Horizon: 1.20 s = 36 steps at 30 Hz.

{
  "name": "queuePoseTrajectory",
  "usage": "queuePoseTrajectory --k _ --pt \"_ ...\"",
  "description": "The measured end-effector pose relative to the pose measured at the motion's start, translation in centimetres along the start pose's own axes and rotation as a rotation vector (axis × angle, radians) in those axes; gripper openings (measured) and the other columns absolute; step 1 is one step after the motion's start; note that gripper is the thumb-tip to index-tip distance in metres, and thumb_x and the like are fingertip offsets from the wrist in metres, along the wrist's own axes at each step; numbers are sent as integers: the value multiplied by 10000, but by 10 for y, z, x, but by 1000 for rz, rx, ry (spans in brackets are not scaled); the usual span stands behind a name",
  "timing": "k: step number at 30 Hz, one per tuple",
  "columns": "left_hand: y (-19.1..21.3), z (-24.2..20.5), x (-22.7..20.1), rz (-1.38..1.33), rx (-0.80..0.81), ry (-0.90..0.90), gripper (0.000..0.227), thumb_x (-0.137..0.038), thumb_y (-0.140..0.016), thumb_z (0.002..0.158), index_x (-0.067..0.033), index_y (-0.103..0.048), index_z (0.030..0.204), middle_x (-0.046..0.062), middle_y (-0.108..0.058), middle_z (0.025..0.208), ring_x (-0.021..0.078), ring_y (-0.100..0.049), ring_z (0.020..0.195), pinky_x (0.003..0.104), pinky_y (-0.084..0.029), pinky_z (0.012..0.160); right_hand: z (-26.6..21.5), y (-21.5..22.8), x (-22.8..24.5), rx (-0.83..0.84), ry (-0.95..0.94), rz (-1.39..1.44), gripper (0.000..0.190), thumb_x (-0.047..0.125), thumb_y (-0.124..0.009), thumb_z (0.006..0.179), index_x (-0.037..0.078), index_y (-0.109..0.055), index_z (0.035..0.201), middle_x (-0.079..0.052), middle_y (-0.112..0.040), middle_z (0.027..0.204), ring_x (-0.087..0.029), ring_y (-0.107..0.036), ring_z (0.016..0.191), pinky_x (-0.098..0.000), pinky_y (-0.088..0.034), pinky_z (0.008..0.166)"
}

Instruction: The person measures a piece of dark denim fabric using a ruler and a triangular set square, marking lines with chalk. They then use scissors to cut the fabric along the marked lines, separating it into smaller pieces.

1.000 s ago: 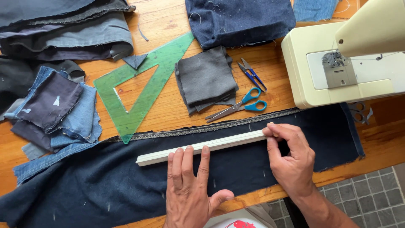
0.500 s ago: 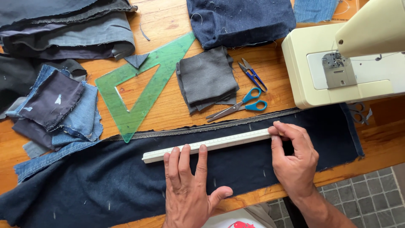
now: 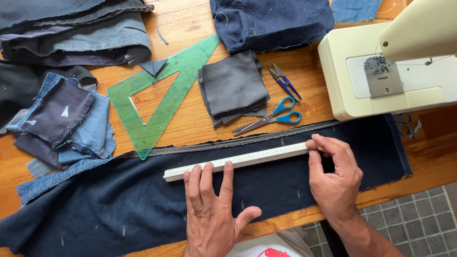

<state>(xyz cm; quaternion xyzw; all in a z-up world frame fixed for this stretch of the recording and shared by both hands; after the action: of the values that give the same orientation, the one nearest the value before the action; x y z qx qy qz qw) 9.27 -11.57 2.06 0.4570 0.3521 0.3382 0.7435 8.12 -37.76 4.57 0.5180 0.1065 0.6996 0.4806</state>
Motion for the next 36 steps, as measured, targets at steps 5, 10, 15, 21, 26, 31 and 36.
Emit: queuePoseTrajectory --k 5,10,15,21,26,31,36 --pt "0 1 0 4 -3 4 1049 -893 -349 1079 -98 -528 1738 316 -465 1663 501 -411 1598 706 -308 1432 2 1 3 5 32 -4 277 -126 -758 1128 -33 -763 1389 -148 -834 1218 -299 -776 1224 -403 -630 1133" --pt "2 0 -1 27 -12 -17 1025 -868 -335 1106 -79 -533 1730 328 -506 1626 516 -451 1572 704 -307 1428 15 15 27 -43 100 -1 164 -49 -777 1212 -89 -774 1372 -199 -806 1277 -340 -752 1241 -439 -612 1160" --pt "3 -1 -2 38 -1 -17 1014 -855 -341 1119 -84 -495 1760 309 -506 1655 499 -444 1597 685 -298 1439 47 -20 48 377 55 257 240 117 -779 1109 76 -803 1345 -64 -859 1271 -173 -819 1118 -307 -631 1015" --pt "-1 -5 -1 31 -1 -13 1046 -880 -455 1091 -82 -488 1765 307 -474 1719 516 -409 1637 710 -290 1432 59 -99 96 784 453 370 116 158 -727 1127 96 -786 1205 -62 -847 1148 -241 -777 996 -373 -615 887" --pt "-4 -6 1 31 13 0 1124 -910 -533 1049 -29 -484 1746 286 -476 1731 497 -390 1655 689 -263 1445 55 -121 88 744 497 430 51 103 -809 1056 101 -823 1106 -24 -868 1025 -247 -769 935 -397 -581 914" --pt "-9 -7 3 -8 28 18 1245 -937 -632 985 72 -465 1696 282 -490 1723 484 -398 1659 672 -256 1453 50 -123 84 733 502 399 95 77 -792 1038 99 -823 1125 -41 -848 1018 -261 -772 937 -401 -592 885" --pt "-8 -7 3 3 17 15 1202 -915 -586 1026 73 -465 1700 282 -495 1726 492 -407 1660 673 -270 1447 50 -125 88 784 502 416 66 117 -774 1066 125 -832 1098 -37 -781 955 -250 -704 903 -396 -545 844"
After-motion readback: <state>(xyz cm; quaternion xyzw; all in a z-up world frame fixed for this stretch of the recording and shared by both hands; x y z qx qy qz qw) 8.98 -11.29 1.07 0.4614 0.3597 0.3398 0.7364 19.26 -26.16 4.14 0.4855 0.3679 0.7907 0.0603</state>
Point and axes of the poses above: each hand's wrist, its own z-axis towards the middle knuckle, its own y-axis out of the back of the hand, x = y × z, the point moved 9 cm from there along z, towards the middle knuckle
